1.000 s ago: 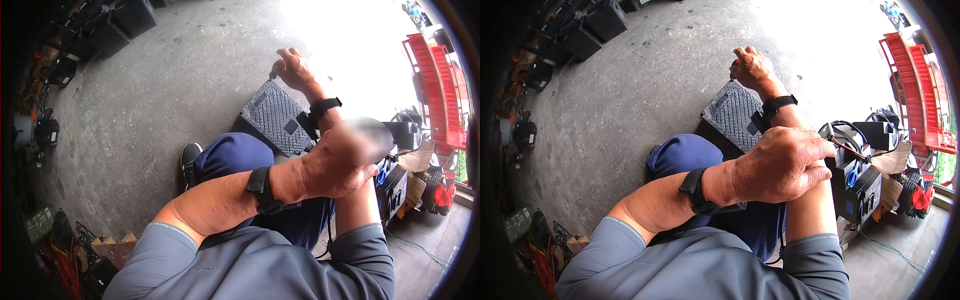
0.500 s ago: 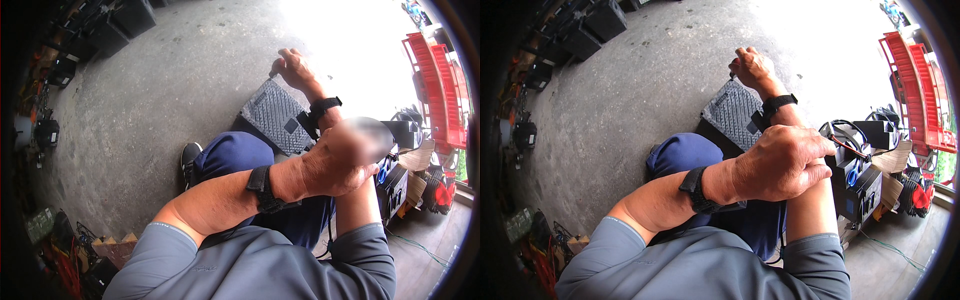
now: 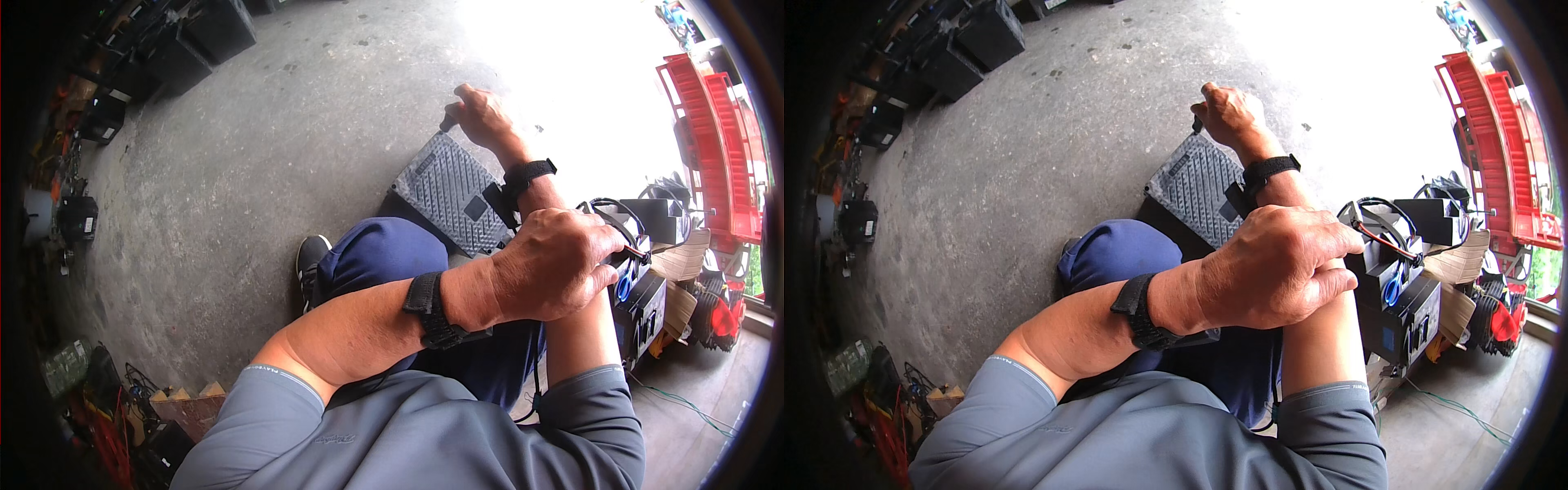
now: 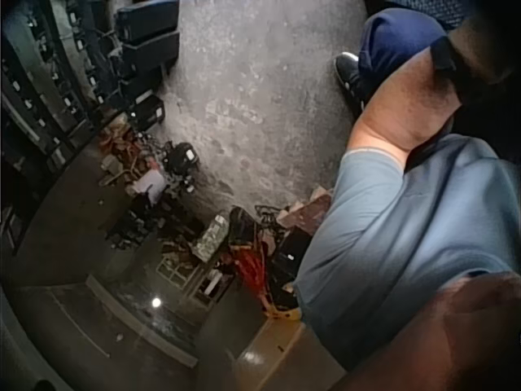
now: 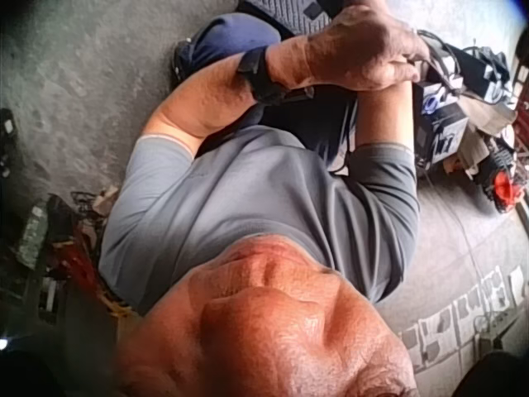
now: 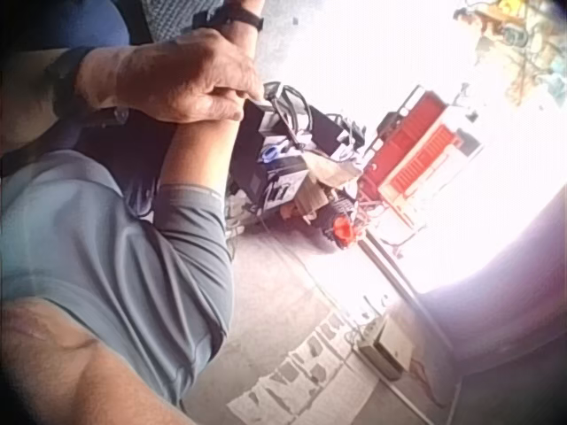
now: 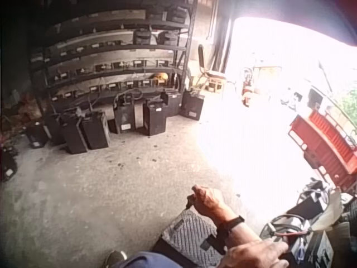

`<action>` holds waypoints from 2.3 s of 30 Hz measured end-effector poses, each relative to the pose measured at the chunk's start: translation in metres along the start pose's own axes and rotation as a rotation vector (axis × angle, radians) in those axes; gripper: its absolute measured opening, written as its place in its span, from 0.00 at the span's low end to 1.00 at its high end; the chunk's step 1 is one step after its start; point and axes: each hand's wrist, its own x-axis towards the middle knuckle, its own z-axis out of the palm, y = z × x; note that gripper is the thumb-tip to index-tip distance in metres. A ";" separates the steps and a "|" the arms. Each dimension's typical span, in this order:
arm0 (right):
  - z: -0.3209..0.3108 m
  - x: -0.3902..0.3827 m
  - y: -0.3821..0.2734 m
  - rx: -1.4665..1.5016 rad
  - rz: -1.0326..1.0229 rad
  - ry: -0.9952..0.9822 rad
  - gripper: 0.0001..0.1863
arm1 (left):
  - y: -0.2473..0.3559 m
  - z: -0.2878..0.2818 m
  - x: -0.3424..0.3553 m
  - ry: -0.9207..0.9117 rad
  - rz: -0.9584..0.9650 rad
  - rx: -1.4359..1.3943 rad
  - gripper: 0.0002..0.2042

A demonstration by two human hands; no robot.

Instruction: Repairing or assembling small electronic components using a screwdriver.

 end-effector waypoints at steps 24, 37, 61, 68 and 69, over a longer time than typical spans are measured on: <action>0.002 0.002 0.010 0.083 -0.009 0.005 0.11 | 0.002 0.002 0.002 -0.001 0.008 0.004 0.11; 0.001 -0.001 -0.001 -0.082 0.023 0.019 0.12 | 0.001 0.000 0.000 -0.003 -0.003 0.013 0.11; 0.005 -0.008 0.015 -0.049 -0.107 0.019 0.06 | 0.003 0.000 0.002 -0.012 0.002 -0.003 0.12; 0.005 0.004 0.008 -0.053 0.084 -0.193 0.08 | 0.001 0.000 0.001 -0.007 0.018 0.011 0.13; 0.004 0.001 0.005 -0.042 0.043 -0.144 0.06 | 0.000 -0.001 0.000 -0.007 0.011 0.007 0.13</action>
